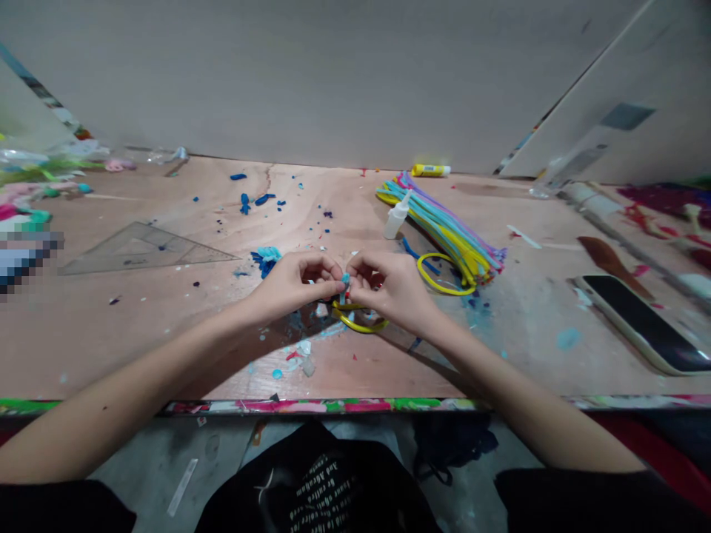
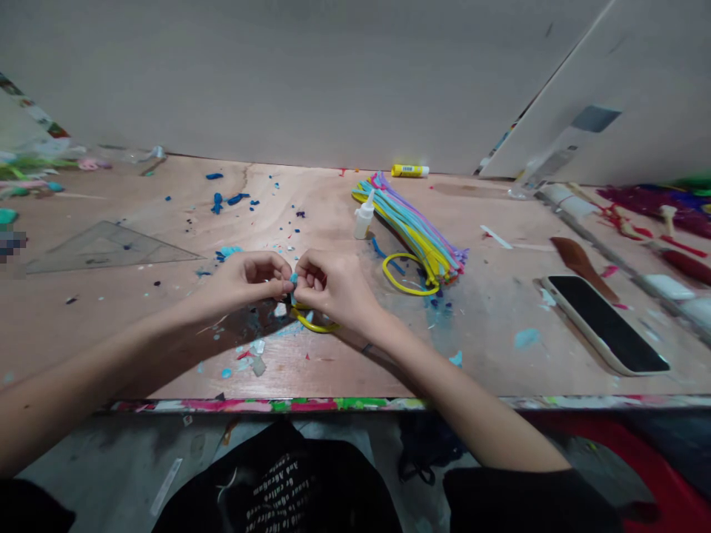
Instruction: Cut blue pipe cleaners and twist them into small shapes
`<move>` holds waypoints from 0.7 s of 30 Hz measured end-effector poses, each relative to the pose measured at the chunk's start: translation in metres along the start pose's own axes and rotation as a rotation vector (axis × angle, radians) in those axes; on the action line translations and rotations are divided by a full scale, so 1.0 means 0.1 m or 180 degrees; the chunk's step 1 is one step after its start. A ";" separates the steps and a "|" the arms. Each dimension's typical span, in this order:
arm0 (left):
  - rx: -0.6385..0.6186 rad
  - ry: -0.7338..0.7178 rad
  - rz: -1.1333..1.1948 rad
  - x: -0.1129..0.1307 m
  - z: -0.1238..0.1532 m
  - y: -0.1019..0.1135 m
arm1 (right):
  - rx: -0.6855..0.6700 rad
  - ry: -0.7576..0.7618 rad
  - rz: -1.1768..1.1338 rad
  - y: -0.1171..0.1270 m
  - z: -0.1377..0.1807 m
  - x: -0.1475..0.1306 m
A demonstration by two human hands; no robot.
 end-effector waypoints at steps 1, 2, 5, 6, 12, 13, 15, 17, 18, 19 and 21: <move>-0.0016 -0.0025 -0.0027 -0.01 0.00 0.00 | -0.0019 0.0006 0.0003 -0.01 0.00 0.00; -0.0042 -0.0031 -0.0044 -0.01 0.00 -0.01 | -0.0027 0.0019 0.0016 -0.01 0.00 0.00; -0.0138 0.0015 0.0040 -0.01 0.01 -0.03 | -0.0026 0.0087 0.0119 -0.03 0.00 -0.01; -0.0174 0.0034 0.0097 0.00 0.01 -0.03 | -0.0025 0.0102 0.0170 -0.03 0.01 -0.02; -0.0282 0.0193 0.0295 -0.01 0.00 -0.06 | -0.0016 0.0152 0.0282 -0.04 0.01 -0.05; -0.0257 0.0205 0.0335 -0.02 0.00 -0.06 | -0.0009 0.0175 0.0261 -0.04 0.01 -0.06; -0.0205 0.0215 0.0389 -0.03 0.00 -0.05 | -0.0006 0.0154 0.0176 -0.04 0.01 -0.05; -0.0157 0.0224 0.0399 -0.04 -0.01 -0.04 | -0.0018 0.0054 -0.0021 -0.03 0.01 -0.03; -0.0132 0.0219 0.0406 -0.05 -0.01 -0.03 | -0.0035 -0.0011 -0.0159 -0.02 0.01 -0.01; -0.0098 0.0205 0.0419 -0.06 -0.01 -0.02 | -0.0062 -0.0071 -0.0303 -0.02 0.01 0.00; 0.0006 0.0148 0.0452 -0.07 -0.02 0.01 | -0.0113 -0.0153 -0.0525 -0.02 0.01 0.03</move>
Point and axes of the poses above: each hand's wrist, its own z-axis away from the middle knuckle, its own y-axis out of the back of the hand, x = y × z, the point moved 4 cm from there along -z, towards the middle knuckle, and after that the axes turned 15 degrees about -z, right-handed, at the moved point
